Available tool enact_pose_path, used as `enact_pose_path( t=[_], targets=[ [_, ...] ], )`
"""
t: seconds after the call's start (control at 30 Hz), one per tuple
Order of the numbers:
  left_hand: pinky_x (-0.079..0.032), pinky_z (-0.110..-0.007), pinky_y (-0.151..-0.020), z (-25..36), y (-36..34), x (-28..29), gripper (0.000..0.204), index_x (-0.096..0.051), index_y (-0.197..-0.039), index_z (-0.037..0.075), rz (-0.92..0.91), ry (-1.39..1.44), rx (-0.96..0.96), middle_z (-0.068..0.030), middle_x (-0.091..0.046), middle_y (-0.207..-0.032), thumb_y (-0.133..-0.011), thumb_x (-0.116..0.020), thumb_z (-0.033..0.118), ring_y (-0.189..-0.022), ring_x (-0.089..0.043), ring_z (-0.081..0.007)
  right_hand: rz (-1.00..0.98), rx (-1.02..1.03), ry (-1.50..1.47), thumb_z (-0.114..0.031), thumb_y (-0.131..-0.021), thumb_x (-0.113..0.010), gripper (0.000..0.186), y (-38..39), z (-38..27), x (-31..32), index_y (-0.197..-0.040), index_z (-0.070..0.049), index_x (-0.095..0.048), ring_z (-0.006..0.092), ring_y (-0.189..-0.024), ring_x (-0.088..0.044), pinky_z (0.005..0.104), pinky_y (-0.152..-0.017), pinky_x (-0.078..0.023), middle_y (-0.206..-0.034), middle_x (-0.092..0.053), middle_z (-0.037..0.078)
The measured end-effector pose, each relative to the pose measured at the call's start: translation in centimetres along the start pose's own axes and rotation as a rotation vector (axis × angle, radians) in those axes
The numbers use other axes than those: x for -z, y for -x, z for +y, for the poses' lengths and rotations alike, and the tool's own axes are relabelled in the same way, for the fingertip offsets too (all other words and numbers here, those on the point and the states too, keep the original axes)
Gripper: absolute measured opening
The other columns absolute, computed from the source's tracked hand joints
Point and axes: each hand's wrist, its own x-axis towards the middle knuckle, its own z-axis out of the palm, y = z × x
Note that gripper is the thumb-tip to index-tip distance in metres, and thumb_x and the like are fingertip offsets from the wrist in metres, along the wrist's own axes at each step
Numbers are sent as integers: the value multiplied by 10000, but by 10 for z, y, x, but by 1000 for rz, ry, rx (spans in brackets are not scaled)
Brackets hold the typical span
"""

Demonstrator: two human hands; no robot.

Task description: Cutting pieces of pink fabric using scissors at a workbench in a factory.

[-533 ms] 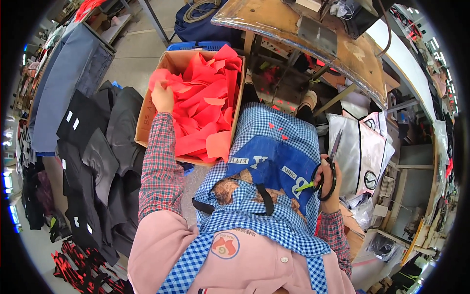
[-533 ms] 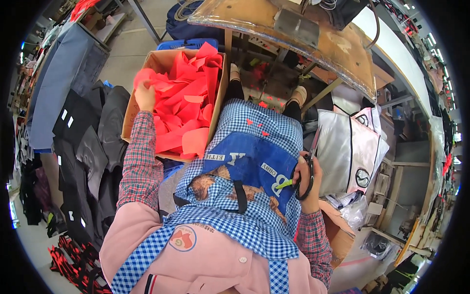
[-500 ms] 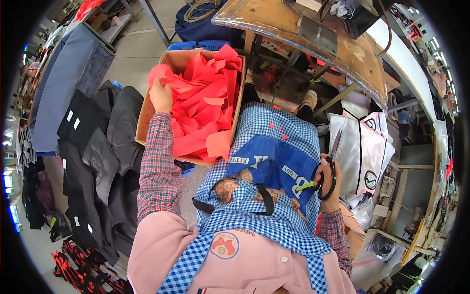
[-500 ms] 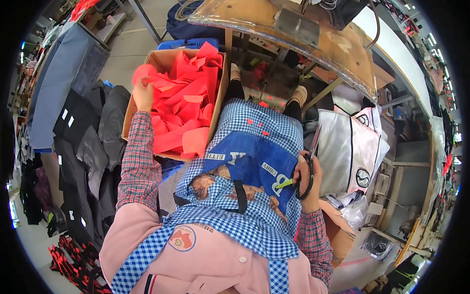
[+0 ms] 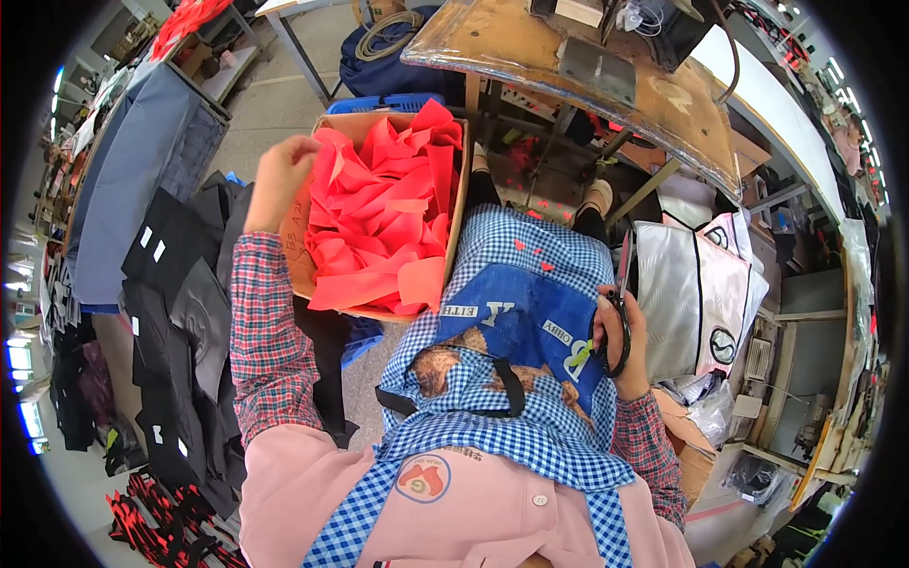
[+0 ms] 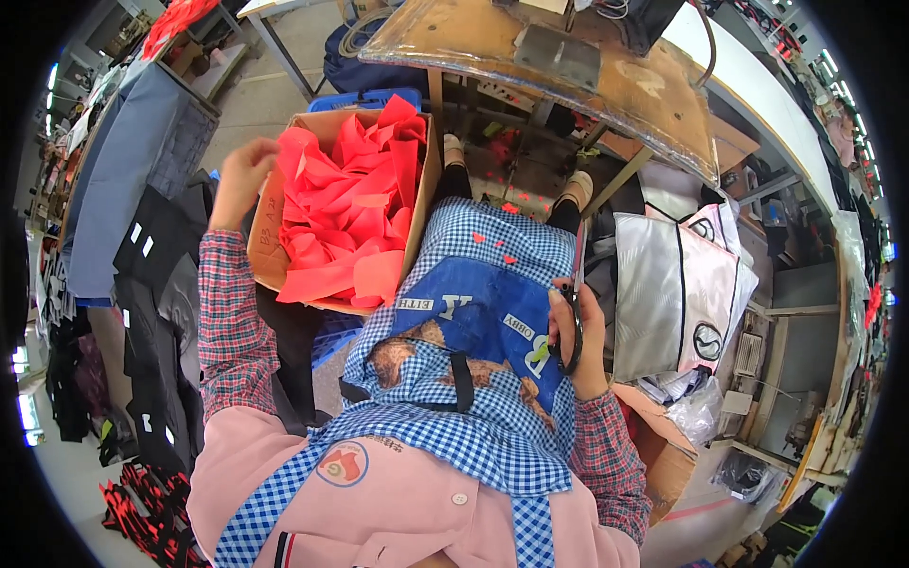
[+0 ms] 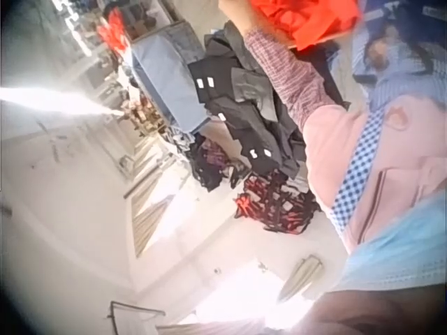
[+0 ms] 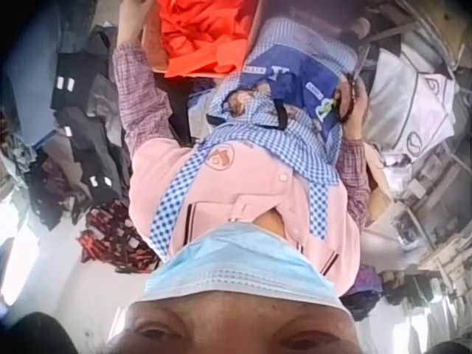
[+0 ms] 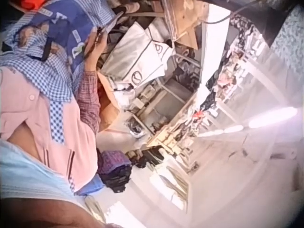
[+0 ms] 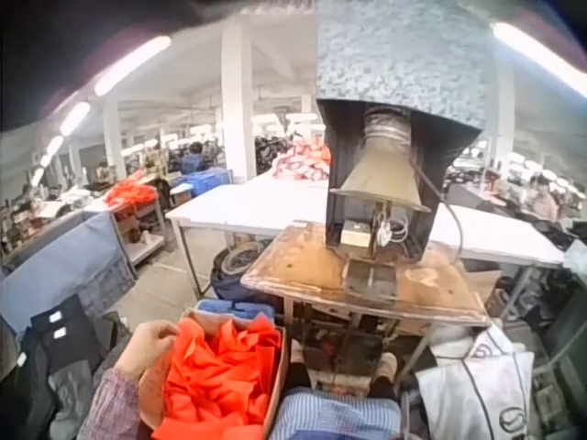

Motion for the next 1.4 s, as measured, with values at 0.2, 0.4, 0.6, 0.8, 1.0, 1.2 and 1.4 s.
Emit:
enact_pose_path(
  t=[0.2, 0.4, 0.6, 0.8, 1.0, 1.2, 1.4],
  targets=[
    [-546, -491, -794, -34, 2, -99, 385, -695, -1060, 43, 148, -440, 185, -252, -711, -961, -863, -703, 374, -903, -694, -396, -8, 6, 5, -213, -1017, -586, 274, 6, 0, 1, -1205, -13, -592, 36, -545, -484, 191, -481, -403, -703, -530, -27],
    [-541, -467, -816, 42, 16, -117, 274, -685, -1093, 65, -23, -422, 100, -213, -705, -1007, -868, -647, 216, -951, -680, -367, 1, 0, -13, -197, -1000, -618, 250, 6, -2, -1, -1205, -55, -594, 19, -549, -473, 181, -484, -401, -733, -532, -40],
    [-533, -429, -837, 179, 36, -86, 246, -666, -1086, 70, -210, -201, -462, -135, -693, -967, -841, -641, 62, -944, -665, -341, -150, 240, 47, -158, -896, -769, 553, -17, -21, -33, -1352, -76, -467, 83, -911, -548, 220, -782, -457, -1025, -556, 13],
    [-534, -371, -826, 253, 28, -83, 256, -621, -1042, 29, -888, 314, -384, -138, -704, -989, -794, -680, 17, -966, -680, -323, -348, 406, -64, -134, -842, -822, 691, -29, -62, -62, -1403, -56, -425, 109, -1046, -559, 246, -916, -457, -1151, -563, 22],
    [-497, -375, -902, 272, 57, -113, 268, -623, -1067, 8, -267, 87, -548, -134, -650, -1025, -829, -726, 75, -1036, -617, -306, -142, 194, -408, -74, -910, -732, 437, -38, -63, -69, -1271, -12, -493, 96, -990, -617, 257, -860, -515, -1104, -643, 43],
    [-494, -432, -924, 275, 103, -143, 624, -507, -1331, -44, -277, -49, -457, -198, -569, -1172, -819, -774, 190, -1083, -591, -362, -1, 174, -588, -84, -908, -740, 403, -52, -55, -73, -1230, -24, -506, 104, -939, -634, 247, -799, -536, -1066, -642, 46],
    [-526, -323, -866, 242, 89, -165, 598, -518, -1354, 11, -573, 461, -52, -96, -647, -1140, -867, -782, 235, -1012, -642, -189, -89, 46, -679, -223, -947, -718, 379, -45, -60, -72, -1200, -21, -521, 118, -866, -644, 258, -691, -567, -999, -619, 47]
  ],
)
